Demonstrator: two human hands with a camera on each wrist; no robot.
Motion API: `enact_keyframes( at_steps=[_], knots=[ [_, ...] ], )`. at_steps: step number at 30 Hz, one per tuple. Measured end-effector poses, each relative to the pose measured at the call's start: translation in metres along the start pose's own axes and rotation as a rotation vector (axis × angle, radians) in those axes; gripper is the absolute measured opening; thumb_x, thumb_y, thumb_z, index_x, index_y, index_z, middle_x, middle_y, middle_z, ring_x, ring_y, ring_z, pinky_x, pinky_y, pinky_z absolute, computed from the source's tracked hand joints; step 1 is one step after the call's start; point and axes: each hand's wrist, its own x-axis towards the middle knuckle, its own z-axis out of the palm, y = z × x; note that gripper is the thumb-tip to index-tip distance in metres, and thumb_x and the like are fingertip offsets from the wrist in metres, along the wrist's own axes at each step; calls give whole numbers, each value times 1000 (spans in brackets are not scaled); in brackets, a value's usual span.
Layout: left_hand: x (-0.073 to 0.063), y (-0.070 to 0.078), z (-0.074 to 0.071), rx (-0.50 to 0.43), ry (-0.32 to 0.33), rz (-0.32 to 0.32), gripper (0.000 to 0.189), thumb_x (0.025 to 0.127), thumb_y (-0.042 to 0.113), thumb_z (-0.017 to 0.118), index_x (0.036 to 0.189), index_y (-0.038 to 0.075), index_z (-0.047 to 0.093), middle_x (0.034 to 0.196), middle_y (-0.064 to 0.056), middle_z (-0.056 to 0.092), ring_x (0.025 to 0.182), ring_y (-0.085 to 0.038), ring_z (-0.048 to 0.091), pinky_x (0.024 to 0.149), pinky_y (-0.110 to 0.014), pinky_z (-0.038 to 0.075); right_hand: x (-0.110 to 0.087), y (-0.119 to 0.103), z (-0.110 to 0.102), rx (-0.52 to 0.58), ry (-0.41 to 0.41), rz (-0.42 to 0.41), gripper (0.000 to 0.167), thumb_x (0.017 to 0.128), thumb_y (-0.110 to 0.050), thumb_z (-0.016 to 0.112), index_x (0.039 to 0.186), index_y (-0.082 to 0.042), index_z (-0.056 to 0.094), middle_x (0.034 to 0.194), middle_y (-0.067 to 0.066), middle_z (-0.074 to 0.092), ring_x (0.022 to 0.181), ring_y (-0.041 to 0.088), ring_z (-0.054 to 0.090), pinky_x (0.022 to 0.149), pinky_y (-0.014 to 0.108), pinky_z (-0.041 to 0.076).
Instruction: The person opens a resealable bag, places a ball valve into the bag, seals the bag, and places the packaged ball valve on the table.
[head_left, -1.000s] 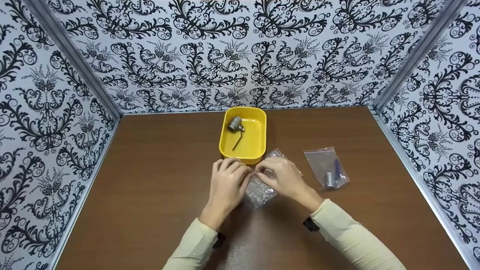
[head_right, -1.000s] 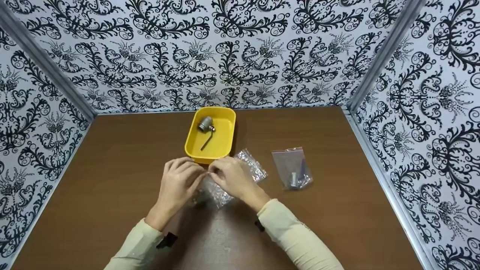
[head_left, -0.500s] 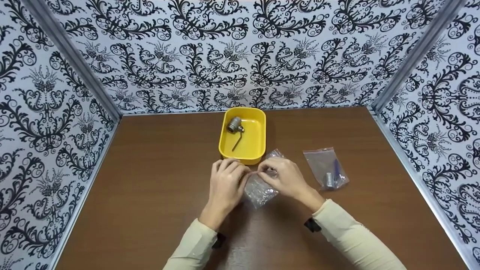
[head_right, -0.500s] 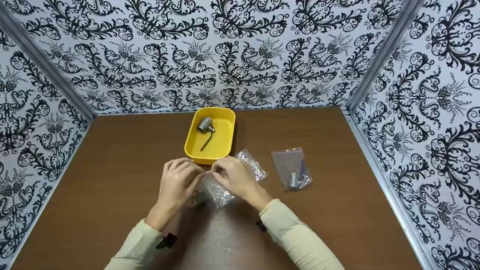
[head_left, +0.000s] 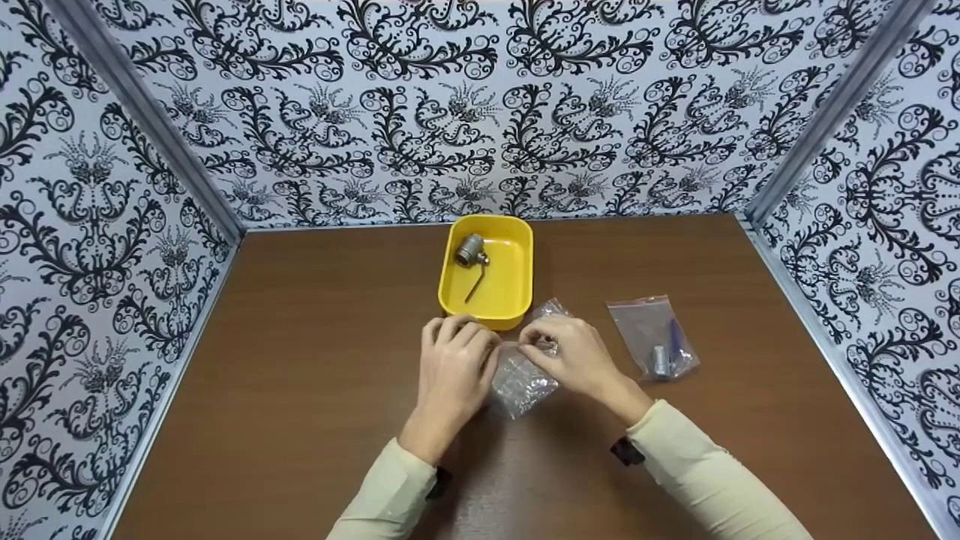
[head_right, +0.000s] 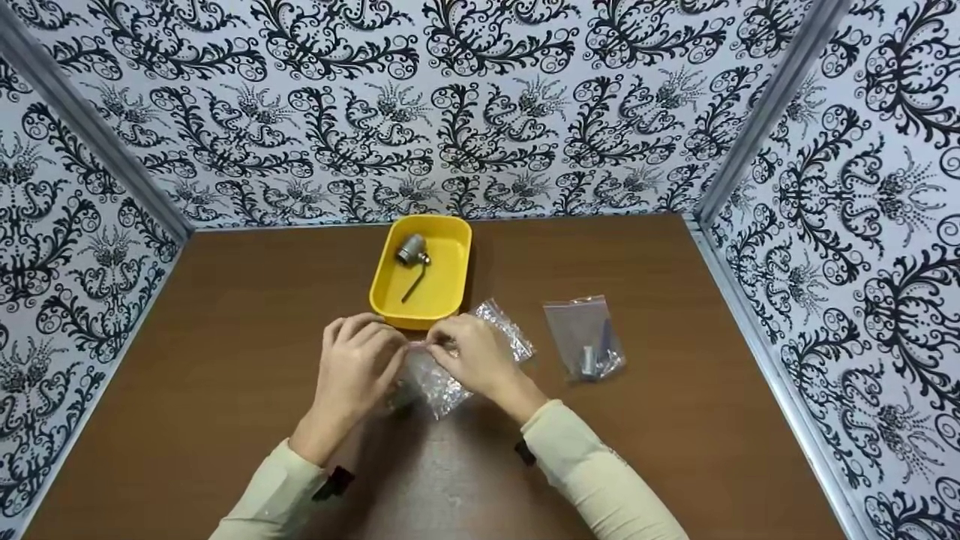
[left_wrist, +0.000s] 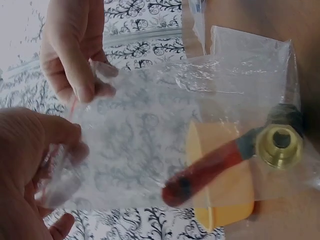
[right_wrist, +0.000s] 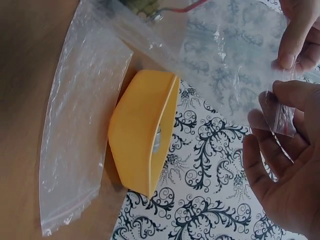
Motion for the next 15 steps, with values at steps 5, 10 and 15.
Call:
enact_keyframes(
  at_steps=[5,10,15],
  knots=[
    [3,6,0,53,-15,41,8,86,29,71,85,21,72,87,9,73,100,-17,61,97,-43,36,2,-3,2,-4,-9,11,6,85,-22,75,88,-17,72,86,-4,72,80,10,67,75,31,54],
    [5,6,-1,69,-20,45,7,83,26,74,83,19,71,85,8,72,98,-17,61,97,-42,37,2,-1,-2,35,-36,41,6,85,-20,74,90,-18,72,87,-4,72,82,14,68,78,34,55],
    [6,10,0,159,38,61,7,83,25,71,79,19,69,81,7,71,94,-18,61,93,-42,38,2,-4,-2,15,-7,49,7,84,-17,75,90,-15,73,86,-2,72,80,16,68,75,34,55]
  ],
)
